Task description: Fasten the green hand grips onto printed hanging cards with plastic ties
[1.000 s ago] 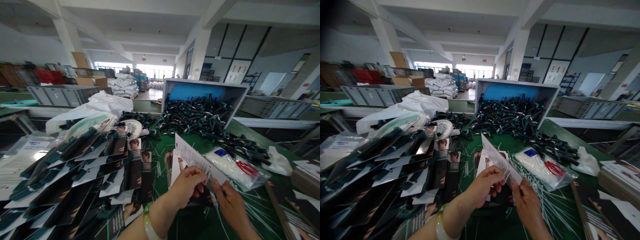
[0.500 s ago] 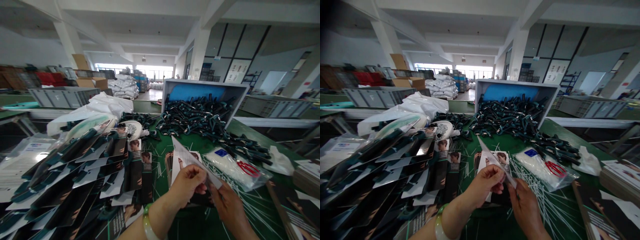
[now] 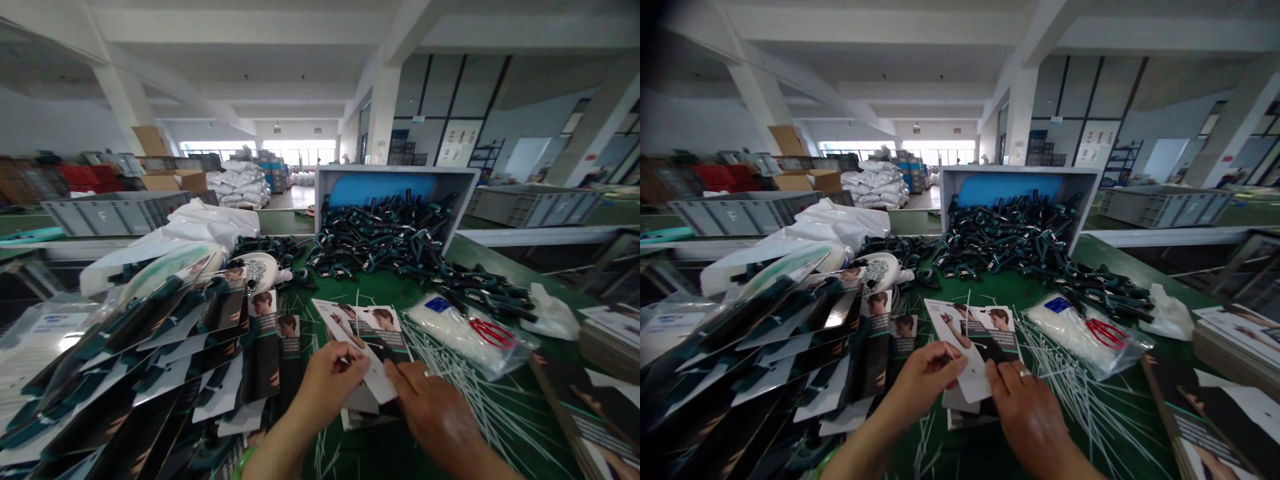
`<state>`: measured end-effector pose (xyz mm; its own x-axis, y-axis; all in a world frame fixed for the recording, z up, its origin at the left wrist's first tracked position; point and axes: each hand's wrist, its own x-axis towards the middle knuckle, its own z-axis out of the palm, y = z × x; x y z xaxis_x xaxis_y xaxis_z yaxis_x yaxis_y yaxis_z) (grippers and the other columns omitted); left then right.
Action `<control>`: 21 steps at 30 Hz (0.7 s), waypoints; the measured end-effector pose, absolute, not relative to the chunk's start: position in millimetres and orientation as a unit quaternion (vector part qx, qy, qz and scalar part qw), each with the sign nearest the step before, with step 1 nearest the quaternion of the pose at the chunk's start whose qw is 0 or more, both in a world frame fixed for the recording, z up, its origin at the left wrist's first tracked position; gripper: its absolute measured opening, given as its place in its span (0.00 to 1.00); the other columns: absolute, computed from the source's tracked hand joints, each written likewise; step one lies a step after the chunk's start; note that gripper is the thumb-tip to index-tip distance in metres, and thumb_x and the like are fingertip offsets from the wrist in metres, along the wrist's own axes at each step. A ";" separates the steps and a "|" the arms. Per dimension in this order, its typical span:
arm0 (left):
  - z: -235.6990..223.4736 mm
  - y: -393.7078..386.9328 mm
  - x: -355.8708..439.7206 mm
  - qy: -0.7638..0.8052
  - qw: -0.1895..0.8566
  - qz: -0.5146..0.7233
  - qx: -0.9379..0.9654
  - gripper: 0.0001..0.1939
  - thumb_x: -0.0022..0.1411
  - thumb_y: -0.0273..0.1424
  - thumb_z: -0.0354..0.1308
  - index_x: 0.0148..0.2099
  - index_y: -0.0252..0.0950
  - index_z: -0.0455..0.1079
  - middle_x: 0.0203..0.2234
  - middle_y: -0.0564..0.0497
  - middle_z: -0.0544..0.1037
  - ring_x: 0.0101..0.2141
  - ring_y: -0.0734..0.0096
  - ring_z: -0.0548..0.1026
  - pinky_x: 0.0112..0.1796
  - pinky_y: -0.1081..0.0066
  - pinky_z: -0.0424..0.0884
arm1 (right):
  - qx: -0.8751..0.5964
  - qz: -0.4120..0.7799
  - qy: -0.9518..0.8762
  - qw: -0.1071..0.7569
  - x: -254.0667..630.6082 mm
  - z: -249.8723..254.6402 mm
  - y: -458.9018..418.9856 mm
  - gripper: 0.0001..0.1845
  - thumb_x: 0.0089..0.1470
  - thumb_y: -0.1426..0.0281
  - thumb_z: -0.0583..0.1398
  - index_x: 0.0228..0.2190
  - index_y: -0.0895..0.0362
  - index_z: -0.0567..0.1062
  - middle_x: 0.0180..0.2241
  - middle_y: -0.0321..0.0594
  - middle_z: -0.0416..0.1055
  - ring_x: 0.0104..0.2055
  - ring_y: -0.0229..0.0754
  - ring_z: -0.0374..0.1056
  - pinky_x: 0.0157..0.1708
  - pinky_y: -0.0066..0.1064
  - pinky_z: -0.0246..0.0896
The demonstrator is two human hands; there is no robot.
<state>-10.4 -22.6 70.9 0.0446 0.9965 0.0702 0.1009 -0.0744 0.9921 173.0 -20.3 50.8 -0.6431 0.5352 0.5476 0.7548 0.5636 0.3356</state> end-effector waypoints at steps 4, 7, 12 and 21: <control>53.9 -2.6 -24.4 0.548 0.403 0.468 0.565 0.15 0.56 0.40 0.51 0.29 0.33 0.70 0.21 0.53 0.71 0.25 0.73 0.68 0.26 0.75 0.62 | -0.344 -0.199 -0.902 0.170 168.1 61.9 -16.6 0.11 0.50 0.67 0.56 0.36 0.57 0.74 0.27 0.41 0.71 0.29 0.45 0.69 0.23 0.30 0.59; 35.2 8.0 -21.2 0.583 0.348 0.450 0.581 0.16 0.58 0.39 0.49 0.28 0.33 0.70 0.21 0.51 0.72 0.25 0.71 0.69 0.27 0.74 0.63 | -0.359 -0.081 -0.919 0.142 172.9 77.7 18.2 0.16 0.54 0.57 0.52 0.31 0.53 0.74 0.26 0.38 0.72 0.28 0.40 0.68 0.26 0.29 0.59; 6.7 9.1 -8.3 0.597 0.183 0.462 0.629 0.11 0.55 0.36 0.53 0.37 0.38 0.73 0.39 0.45 0.74 0.42 0.61 0.69 0.43 0.62 0.63 | -0.523 -0.088 -0.841 0.105 161.7 94.8 145.5 0.18 0.60 0.68 0.45 0.42 0.56 0.71 0.41 0.43 0.71 0.43 0.40 0.67 0.41 0.29 0.59; -40.7 20.5 -13.8 0.527 0.156 0.512 0.660 0.19 0.48 0.39 0.59 0.46 0.49 0.71 0.55 0.46 0.62 0.52 0.51 0.62 0.48 0.54 0.60 | -0.447 -0.096 -0.889 -0.011 59.3 65.3 313.1 0.16 0.57 0.65 0.54 0.46 0.57 0.66 0.47 0.43 0.64 0.44 0.42 0.65 0.42 0.41 0.63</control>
<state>-13.8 20.5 -40.7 -0.0802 0.8558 0.5110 0.5352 -0.3955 0.7464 59.3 313.1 65.3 -0.6006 0.7969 0.0656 0.7926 0.5824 0.1806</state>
